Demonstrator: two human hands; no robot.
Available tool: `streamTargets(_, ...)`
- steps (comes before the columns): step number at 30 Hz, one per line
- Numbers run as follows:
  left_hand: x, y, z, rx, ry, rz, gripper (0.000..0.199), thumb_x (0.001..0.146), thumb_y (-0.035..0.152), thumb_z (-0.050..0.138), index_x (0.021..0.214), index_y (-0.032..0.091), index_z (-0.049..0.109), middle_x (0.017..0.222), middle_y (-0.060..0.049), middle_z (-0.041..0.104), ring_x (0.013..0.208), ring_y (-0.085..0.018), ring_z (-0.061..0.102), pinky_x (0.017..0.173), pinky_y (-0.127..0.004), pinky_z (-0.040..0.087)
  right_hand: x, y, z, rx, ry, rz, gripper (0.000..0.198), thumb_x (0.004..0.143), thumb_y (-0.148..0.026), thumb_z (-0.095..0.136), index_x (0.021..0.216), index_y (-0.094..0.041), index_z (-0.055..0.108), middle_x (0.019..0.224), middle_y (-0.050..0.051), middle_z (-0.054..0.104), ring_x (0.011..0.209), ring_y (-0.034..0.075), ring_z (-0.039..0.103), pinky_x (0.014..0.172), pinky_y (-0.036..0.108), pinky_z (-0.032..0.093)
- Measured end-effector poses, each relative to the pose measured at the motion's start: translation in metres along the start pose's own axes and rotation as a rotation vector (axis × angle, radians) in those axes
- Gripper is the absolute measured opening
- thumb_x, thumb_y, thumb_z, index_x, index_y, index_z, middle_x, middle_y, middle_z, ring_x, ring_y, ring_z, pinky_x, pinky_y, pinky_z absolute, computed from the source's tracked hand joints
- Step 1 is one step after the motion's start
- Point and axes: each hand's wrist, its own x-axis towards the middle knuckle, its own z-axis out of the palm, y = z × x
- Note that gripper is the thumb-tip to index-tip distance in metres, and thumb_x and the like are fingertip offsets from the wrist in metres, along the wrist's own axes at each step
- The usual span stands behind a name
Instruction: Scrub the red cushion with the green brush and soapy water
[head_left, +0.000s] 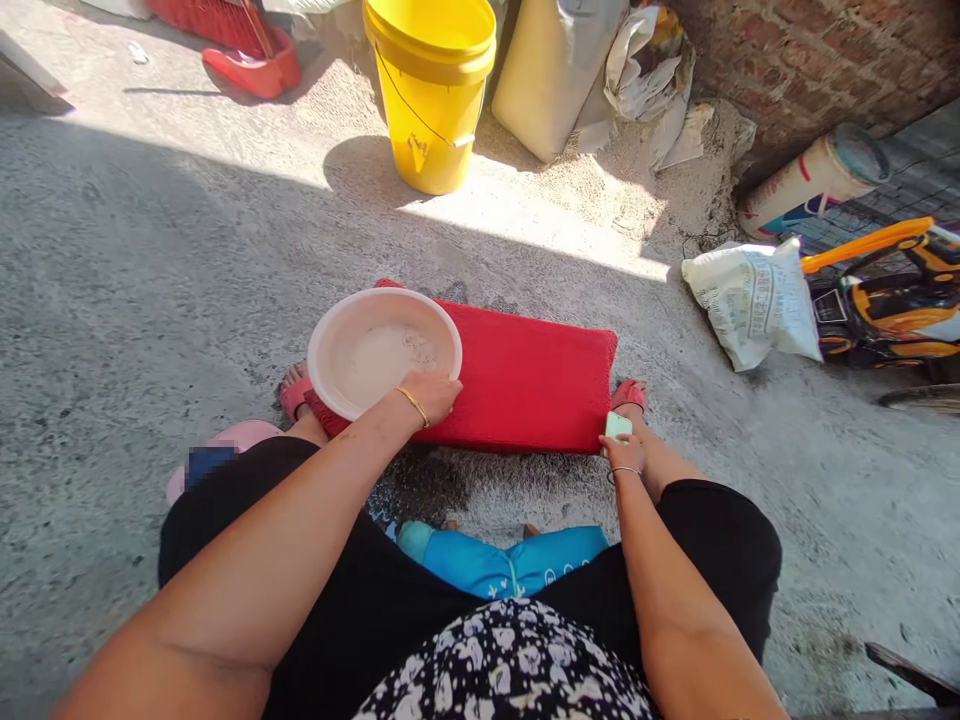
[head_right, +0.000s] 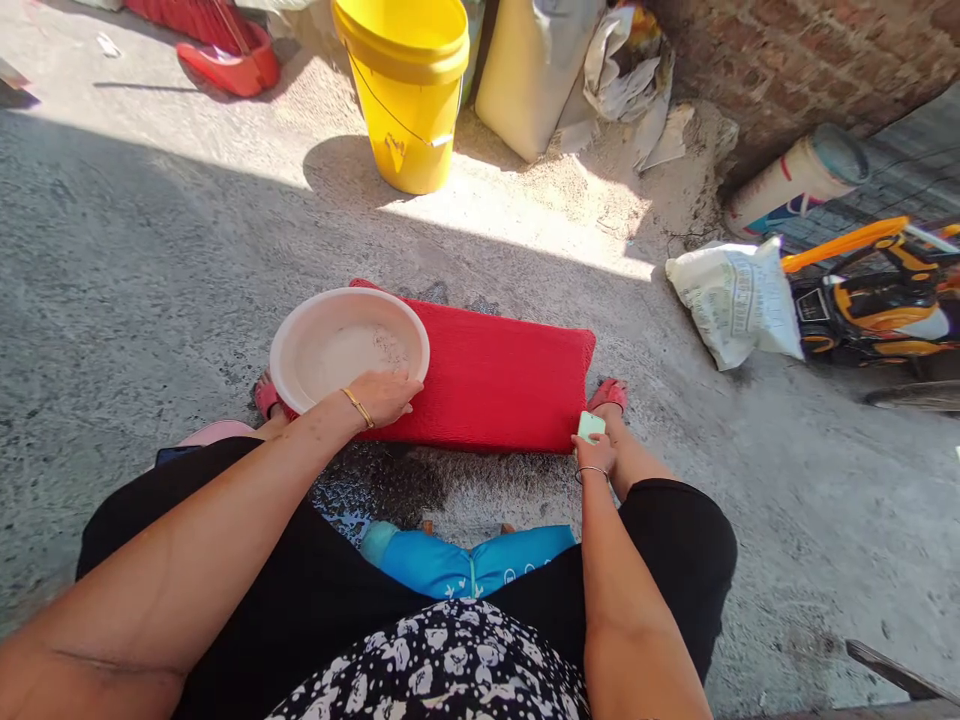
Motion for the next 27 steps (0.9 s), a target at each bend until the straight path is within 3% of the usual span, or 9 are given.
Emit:
streamTargets(3,-0.001,-0.002,0.000,-0.001,-0.006,-0.006,0.034,0.091,0.026,0.047,0.119,0.015,0.060,0.122,-0.019,0.061,0.113,-0.032,0.061,0.090,-0.046,0.050,0.000,0.004,-0.003,0.022,0.022,-0.028,0.026,0.066,-0.039,0.072,0.078,-0.019,0.061,0.071,0.005,0.057,0.065,0.020,0.053,0.059,0.033,0.043)
streamTargets(6,0.000,-0.003,0.001,0.011,-0.020,0.000,0.033,0.091,0.027,0.046,0.119,0.014,0.060,0.121,-0.018,0.061,0.112,-0.031,0.061,0.090,-0.046,0.050,-0.022,-0.020,0.025,0.046,-0.007,-0.115,0.031,0.061,-0.040,0.076,0.081,-0.020,0.063,0.077,0.004,0.057,0.070,0.020,0.054,0.066,0.032,0.045)
streamTargets(11,0.004,-0.003,0.003,0.014,-0.028,0.001,0.035,0.091,0.027,0.045,0.120,0.015,0.059,0.122,-0.018,0.061,0.113,-0.032,0.060,0.089,-0.046,0.050,-0.083,-0.066,0.080,0.083,-0.265,-0.646,0.034,0.067,-0.036,0.073,0.097,-0.023,0.064,0.099,0.006,0.057,0.091,0.021,0.055,0.080,0.033,0.045)
streamTargets(13,0.005,-0.002,0.002,0.016,-0.025,-0.001,0.035,0.091,0.027,0.045,0.121,0.015,0.059,0.122,-0.019,0.061,0.112,-0.032,0.061,0.089,-0.046,0.051,-0.093,-0.069,0.084,0.053,-0.325,-0.712,0.033,0.068,-0.033,0.072,0.099,-0.024,0.064,0.102,0.005,0.056,0.094,0.021,0.055,0.083,0.033,0.045)
streamTargets(15,0.005,-0.001,0.000,0.016,-0.025,-0.001,0.035,0.091,0.027,0.045,0.120,0.015,0.059,0.121,-0.019,0.062,0.111,-0.031,0.061,0.089,-0.045,0.051,-0.088,-0.059,0.076,0.030,-0.321,-0.643,0.035,0.067,-0.033,0.073,0.099,-0.024,0.064,0.103,0.006,0.057,0.095,0.021,0.055,0.083,0.034,0.045)
streamTargets(19,0.001,0.000,-0.004,0.007,-0.019,0.004,0.035,0.091,0.026,0.044,0.121,0.014,0.059,0.120,-0.020,0.063,0.112,-0.031,0.061,0.089,-0.044,0.050,-0.053,-0.018,0.039,0.044,-0.136,-0.190,0.037,0.059,-0.035,0.075,0.091,-0.020,0.065,0.092,0.006,0.061,0.081,0.021,0.058,0.072,0.031,0.047)
streamTargets(21,-0.001,0.000,-0.005,-0.001,-0.013,-0.003,0.035,0.091,0.026,0.045,0.121,0.015,0.059,0.121,-0.019,0.063,0.113,-0.030,0.061,0.091,-0.043,0.050,-0.040,-0.002,0.022,0.038,-0.053,-0.036,0.033,0.061,-0.036,0.072,0.089,-0.020,0.064,0.079,0.004,0.061,0.070,0.020,0.057,0.064,0.031,0.046)
streamTargets(24,-0.003,-0.002,-0.005,-0.002,-0.009,-0.009,0.036,0.091,0.026,0.045,0.122,0.014,0.059,0.122,-0.019,0.062,0.113,-0.030,0.061,0.090,-0.042,0.050,-0.038,0.001,0.012,0.025,-0.020,0.010,0.029,0.065,-0.036,0.068,0.087,-0.019,0.063,0.071,0.004,0.060,0.065,0.021,0.056,0.059,0.031,0.044)
streamTargets(27,-0.002,-0.004,-0.003,-0.001,0.001,0.009,0.037,0.091,0.025,0.043,0.123,0.012,0.058,0.121,-0.021,0.062,0.113,-0.032,0.061,0.089,-0.044,0.050,-0.057,-0.016,0.026,0.037,-0.043,-0.023,0.034,0.060,-0.039,0.073,0.087,-0.019,0.065,0.080,0.007,0.062,0.072,0.021,0.059,0.065,0.031,0.046)
